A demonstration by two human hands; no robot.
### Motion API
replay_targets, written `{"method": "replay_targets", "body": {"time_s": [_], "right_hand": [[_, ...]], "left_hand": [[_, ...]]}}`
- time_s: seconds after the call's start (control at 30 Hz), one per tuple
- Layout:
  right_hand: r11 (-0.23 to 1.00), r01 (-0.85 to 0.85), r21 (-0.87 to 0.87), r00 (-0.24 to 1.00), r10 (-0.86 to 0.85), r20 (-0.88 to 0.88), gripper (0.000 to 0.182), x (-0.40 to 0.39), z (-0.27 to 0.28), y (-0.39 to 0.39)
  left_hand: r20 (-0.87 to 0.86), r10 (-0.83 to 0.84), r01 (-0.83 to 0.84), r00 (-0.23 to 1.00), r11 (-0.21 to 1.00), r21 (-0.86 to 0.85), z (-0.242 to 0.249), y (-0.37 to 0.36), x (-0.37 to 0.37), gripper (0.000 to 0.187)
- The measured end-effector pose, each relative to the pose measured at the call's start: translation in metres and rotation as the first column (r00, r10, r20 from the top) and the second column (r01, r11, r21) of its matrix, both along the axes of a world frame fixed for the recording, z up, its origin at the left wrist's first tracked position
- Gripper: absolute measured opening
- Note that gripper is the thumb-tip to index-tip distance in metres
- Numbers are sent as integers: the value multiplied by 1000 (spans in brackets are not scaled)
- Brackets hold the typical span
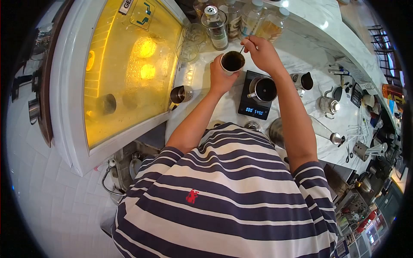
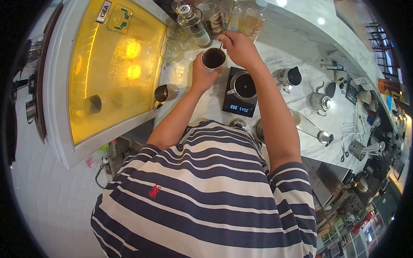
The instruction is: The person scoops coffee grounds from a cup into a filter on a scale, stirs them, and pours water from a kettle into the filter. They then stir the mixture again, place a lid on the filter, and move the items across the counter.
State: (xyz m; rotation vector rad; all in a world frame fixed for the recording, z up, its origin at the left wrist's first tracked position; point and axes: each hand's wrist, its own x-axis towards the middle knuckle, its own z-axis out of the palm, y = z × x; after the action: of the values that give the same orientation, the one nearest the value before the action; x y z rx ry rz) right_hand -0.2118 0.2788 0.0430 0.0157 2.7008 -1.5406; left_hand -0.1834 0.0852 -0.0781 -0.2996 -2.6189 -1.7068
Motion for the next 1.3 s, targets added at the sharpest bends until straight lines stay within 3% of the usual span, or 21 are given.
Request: {"method": "replay_targets", "body": {"time_s": [0.07,0.17,0.33,0.57,0.67,0.97,1.07,1.17,1.3], "right_hand": [[1000,6,-25,994,-9,-108,29,25,19,0],[999,16,-37,980,-23,-200,26,67,53,-1],[999,28,32,946,-16,-323,20,130,100,4],[991,119,-59,865,-132,-484,16,205,110,7],[989,121,-87,846,-148,-513,16,226,104,6],[921,89,-379,792,-296,-534,23,265,106,-1],[975,91,-202,766,-198,-611,24,272,112,10],[959,74,-273,775,-228,-590,25,277,114,9],[973,68,-222,798,-186,-573,24,283,117,12]], "left_hand": [[-74,59,-67,995,991,-118,26,-2,15,85],[-135,67,-84,989,989,-121,56,-4,30,86],[-175,-4,4,985,1000,-3,99,-10,54,88],[-270,-106,125,957,991,55,143,-9,90,88],[-303,-122,150,945,986,71,151,-11,103,88],[-416,-187,242,890,967,82,170,-14,131,94],[-424,-196,269,884,955,121,171,-11,133,96],[-466,-207,289,860,951,110,177,-7,136,95],[-493,-201,288,847,952,107,175,-4,140,93]]}}
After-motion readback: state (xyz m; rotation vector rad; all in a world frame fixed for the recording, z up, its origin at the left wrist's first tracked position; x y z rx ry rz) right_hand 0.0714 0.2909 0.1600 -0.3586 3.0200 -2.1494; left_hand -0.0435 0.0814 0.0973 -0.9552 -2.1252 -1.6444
